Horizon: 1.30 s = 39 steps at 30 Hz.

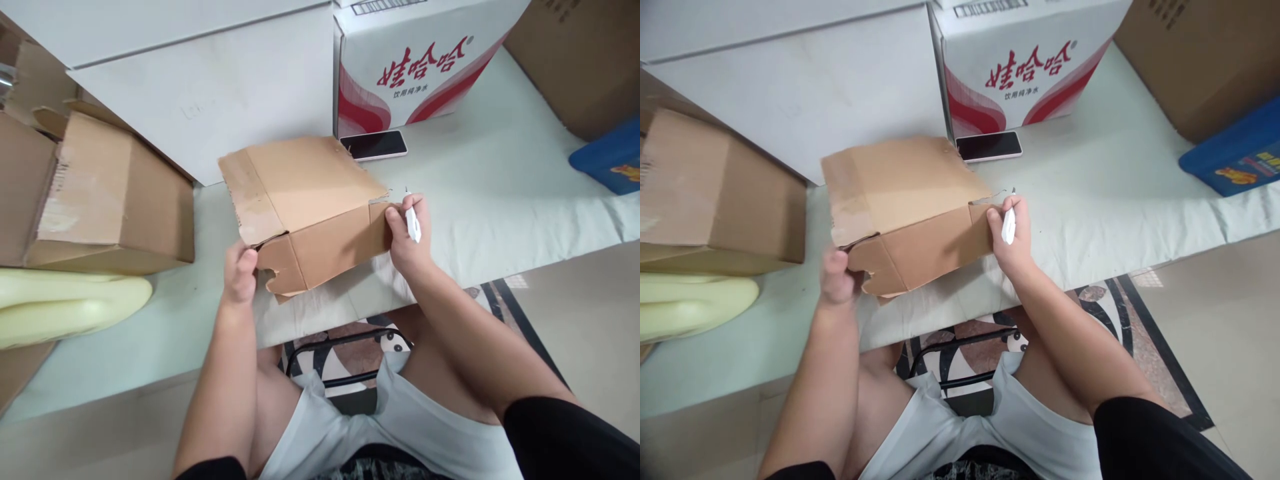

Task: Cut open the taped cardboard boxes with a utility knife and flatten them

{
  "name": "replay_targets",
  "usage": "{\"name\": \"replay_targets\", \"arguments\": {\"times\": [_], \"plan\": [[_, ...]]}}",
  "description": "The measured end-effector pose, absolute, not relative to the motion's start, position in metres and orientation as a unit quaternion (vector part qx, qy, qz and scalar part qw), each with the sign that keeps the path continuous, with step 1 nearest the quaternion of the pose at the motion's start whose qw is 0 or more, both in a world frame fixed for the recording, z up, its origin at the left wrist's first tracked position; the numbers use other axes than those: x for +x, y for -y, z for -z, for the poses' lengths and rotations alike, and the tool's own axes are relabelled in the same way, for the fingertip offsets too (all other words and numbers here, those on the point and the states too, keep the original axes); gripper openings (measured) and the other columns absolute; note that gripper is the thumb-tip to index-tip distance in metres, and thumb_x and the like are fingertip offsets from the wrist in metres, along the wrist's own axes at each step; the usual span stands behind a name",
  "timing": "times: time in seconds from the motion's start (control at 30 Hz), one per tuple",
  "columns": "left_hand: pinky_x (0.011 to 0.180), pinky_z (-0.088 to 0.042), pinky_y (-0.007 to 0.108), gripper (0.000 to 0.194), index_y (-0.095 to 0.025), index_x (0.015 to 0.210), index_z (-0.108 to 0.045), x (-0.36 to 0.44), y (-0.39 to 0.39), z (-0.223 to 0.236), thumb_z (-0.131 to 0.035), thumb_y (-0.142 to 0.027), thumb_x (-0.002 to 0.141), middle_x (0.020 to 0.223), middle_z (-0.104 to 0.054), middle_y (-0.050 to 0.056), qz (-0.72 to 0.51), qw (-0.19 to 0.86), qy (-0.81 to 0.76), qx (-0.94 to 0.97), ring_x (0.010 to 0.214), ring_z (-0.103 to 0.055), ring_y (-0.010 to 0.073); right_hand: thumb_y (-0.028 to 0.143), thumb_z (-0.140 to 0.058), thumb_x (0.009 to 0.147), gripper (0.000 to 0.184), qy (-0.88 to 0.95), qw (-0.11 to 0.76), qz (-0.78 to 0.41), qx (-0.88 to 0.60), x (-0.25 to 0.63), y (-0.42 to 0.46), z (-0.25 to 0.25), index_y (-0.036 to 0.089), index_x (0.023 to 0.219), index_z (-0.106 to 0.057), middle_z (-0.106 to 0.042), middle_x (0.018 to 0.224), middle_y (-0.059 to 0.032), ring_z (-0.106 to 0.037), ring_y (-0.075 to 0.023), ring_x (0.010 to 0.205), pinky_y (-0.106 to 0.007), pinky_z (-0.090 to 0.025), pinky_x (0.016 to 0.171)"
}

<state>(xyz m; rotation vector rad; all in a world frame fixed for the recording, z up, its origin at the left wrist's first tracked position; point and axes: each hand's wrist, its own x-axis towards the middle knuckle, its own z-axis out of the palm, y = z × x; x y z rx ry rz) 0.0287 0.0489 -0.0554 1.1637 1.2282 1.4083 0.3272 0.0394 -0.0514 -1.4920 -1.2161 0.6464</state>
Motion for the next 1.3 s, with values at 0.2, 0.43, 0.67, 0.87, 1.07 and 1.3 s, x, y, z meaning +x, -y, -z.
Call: {"name": "replay_targets", "arguments": {"times": [0.2,0.43,0.67,0.87,1.07,1.3], "plan": [[0.091,-0.065,0.044,0.071,-0.02,0.088,-0.081,0.025,-0.043,0.054,-0.075,-0.087,0.065,0.087,-0.08,0.013,-0.527,0.477,-0.439,0.549,0.107,-0.078,0.0364,0.057,-0.047,0.098,0.034,0.504,0.526,-0.251,-0.637,0.33,-0.04,0.051,0.029,0.095,-0.028,-0.036,0.081,0.0018,-0.042,-0.0206,0.071,-0.037,-0.037,0.07],[0.05,-0.04,0.028,0.061,-0.02,0.054,-0.06,0.029,-0.042,0.041,-0.076,-0.073,0.08,0.051,-0.052,0.0,-0.462,0.347,-0.53,0.621,0.05,-0.049,0.0129,0.052,-0.049,0.097,0.03,0.502,0.512,-0.271,-0.642,0.327,-0.041,0.052,0.029,0.097,-0.03,-0.039,0.082,0.0014,-0.046,-0.0206,0.072,-0.037,-0.038,0.067],[0.065,-0.048,0.028,0.062,-0.018,0.076,-0.068,0.027,-0.049,0.056,-0.077,-0.08,0.075,0.073,-0.058,0.0,-0.608,0.302,-0.551,0.486,0.067,-0.054,0.0137,0.047,-0.065,0.092,0.035,0.518,0.544,-0.348,-0.561,0.322,-0.039,0.052,0.029,0.097,-0.035,-0.042,0.079,0.004,-0.044,-0.0157,0.065,-0.033,-0.039,0.061],[0.069,-0.047,0.03,0.064,-0.018,0.072,-0.059,0.03,-0.054,0.058,-0.08,-0.079,0.073,0.072,-0.053,-0.001,-0.642,0.31,-0.527,0.463,0.069,-0.054,0.0141,0.05,-0.076,0.089,0.042,0.515,0.577,-0.372,-0.513,0.321,-0.036,0.054,0.029,0.096,-0.04,-0.041,0.073,0.0069,-0.041,-0.0138,0.062,-0.032,-0.037,0.061],[0.06,-0.035,0.027,0.059,-0.02,0.065,-0.05,0.029,-0.053,0.058,-0.079,-0.07,0.076,0.065,-0.04,-0.004,-0.64,0.319,-0.539,0.445,0.06,-0.039,0.0105,0.044,-0.077,0.089,0.042,0.494,0.6,-0.387,-0.496,0.32,-0.039,0.051,0.029,0.094,-0.038,-0.042,0.075,0.0066,-0.04,-0.0132,0.061,-0.031,-0.036,0.059],[0.059,-0.035,0.026,0.046,-0.018,0.068,-0.057,0.031,-0.053,0.056,-0.084,-0.055,0.07,0.064,-0.045,-0.004,-0.638,0.329,-0.538,0.442,0.059,-0.04,0.0098,0.039,-0.075,0.088,0.038,0.485,0.612,-0.379,-0.497,0.319,-0.04,0.053,0.029,0.092,-0.039,-0.041,0.073,0.0065,-0.038,-0.0133,0.061,-0.031,-0.034,0.057]]}}
